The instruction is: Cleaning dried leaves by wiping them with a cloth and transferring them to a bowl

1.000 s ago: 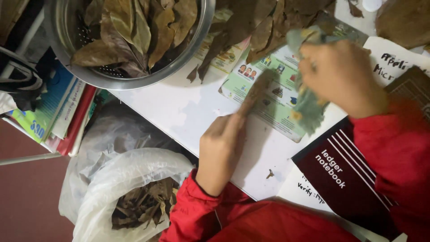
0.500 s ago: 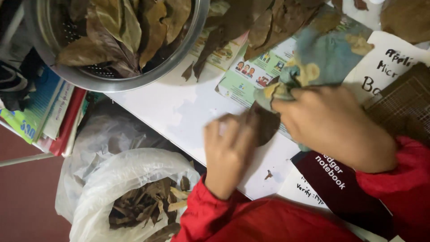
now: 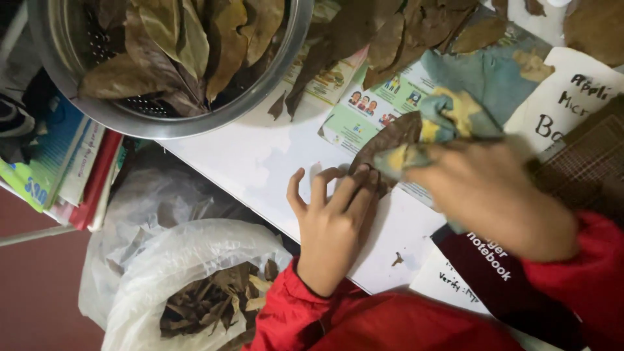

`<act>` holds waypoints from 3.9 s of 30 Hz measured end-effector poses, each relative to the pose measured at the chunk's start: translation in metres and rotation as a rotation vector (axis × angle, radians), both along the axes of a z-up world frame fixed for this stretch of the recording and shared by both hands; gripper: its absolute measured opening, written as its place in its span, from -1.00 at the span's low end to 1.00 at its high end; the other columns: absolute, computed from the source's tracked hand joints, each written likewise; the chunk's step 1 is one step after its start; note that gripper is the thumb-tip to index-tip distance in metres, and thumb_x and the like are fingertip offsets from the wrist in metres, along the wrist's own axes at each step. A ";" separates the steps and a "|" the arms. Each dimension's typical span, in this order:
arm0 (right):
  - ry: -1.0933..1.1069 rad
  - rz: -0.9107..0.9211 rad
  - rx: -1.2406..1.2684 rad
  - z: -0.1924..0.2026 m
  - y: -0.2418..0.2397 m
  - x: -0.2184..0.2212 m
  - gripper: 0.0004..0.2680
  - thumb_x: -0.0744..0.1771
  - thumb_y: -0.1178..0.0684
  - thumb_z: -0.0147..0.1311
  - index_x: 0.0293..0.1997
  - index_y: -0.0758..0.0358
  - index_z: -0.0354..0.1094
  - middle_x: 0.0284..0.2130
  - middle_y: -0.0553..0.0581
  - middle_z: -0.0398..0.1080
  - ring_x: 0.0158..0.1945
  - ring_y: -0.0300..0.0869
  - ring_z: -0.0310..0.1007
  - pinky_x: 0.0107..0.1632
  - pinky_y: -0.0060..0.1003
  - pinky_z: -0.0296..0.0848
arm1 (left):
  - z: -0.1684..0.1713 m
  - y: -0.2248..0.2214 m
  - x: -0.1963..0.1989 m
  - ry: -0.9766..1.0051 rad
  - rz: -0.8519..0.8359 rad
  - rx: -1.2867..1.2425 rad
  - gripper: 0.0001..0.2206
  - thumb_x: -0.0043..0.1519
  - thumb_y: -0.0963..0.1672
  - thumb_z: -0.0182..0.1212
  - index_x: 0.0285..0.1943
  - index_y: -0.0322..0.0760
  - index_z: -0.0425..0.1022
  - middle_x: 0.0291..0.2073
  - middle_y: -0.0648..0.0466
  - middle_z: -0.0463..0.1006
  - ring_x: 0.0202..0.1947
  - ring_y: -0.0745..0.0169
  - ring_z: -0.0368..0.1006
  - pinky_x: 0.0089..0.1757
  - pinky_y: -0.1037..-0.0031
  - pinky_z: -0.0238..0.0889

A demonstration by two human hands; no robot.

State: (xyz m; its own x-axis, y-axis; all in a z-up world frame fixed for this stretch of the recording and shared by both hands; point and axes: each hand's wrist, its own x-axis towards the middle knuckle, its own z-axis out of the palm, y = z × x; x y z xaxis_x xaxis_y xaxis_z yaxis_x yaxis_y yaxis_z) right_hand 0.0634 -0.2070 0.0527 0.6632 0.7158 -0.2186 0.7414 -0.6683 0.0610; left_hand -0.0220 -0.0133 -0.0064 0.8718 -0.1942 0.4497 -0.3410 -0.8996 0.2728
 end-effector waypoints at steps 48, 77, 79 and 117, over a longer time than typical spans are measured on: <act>-0.196 -0.252 -0.009 -0.019 0.013 0.018 -0.83 0.36 0.21 0.06 -0.18 -0.05 0.57 -0.68 0.01 0.40 -0.72 -0.19 0.41 -0.77 -0.33 0.31 | 0.001 0.001 0.001 -0.011 -0.019 -0.081 -0.91 0.34 -0.11 0.26 -0.18 -0.20 0.53 -0.20 0.17 0.50 -0.09 -0.04 0.35 0.19 -0.19 0.00; -0.194 -0.074 0.070 -0.039 0.022 -0.005 -0.89 0.26 0.10 0.15 -0.34 -0.17 0.51 -0.54 -0.03 0.44 -0.58 -0.10 0.50 -0.61 -0.15 0.40 | 0.002 0.000 0.002 0.019 -0.015 -0.066 -0.92 0.34 -0.09 0.24 -0.12 -0.12 0.54 -0.16 0.17 0.49 -0.05 -0.02 0.35 -0.06 0.08 0.02; -0.026 -0.215 -0.034 -0.015 0.023 0.012 -0.89 0.30 0.11 0.15 -0.19 -0.11 0.49 -0.50 -0.05 0.49 -0.50 -0.11 0.57 -0.57 -0.21 0.53 | 0.000 0.000 0.000 0.027 -0.021 -0.060 -0.93 0.34 -0.09 0.24 -0.09 -0.11 0.54 -0.14 0.17 0.49 -0.04 -0.02 0.34 -0.07 0.08 0.01; -0.218 0.090 0.098 -0.025 0.021 0.009 -0.92 0.35 0.11 0.20 -0.33 -0.01 0.53 -0.56 -0.07 0.50 -0.62 -0.28 0.50 -0.61 -0.34 0.51 | -0.004 -0.019 -0.027 0.110 0.310 0.056 -0.50 0.32 0.11 0.19 0.38 -0.09 0.43 0.28 0.09 0.43 -0.01 -0.03 0.32 0.02 0.17 0.07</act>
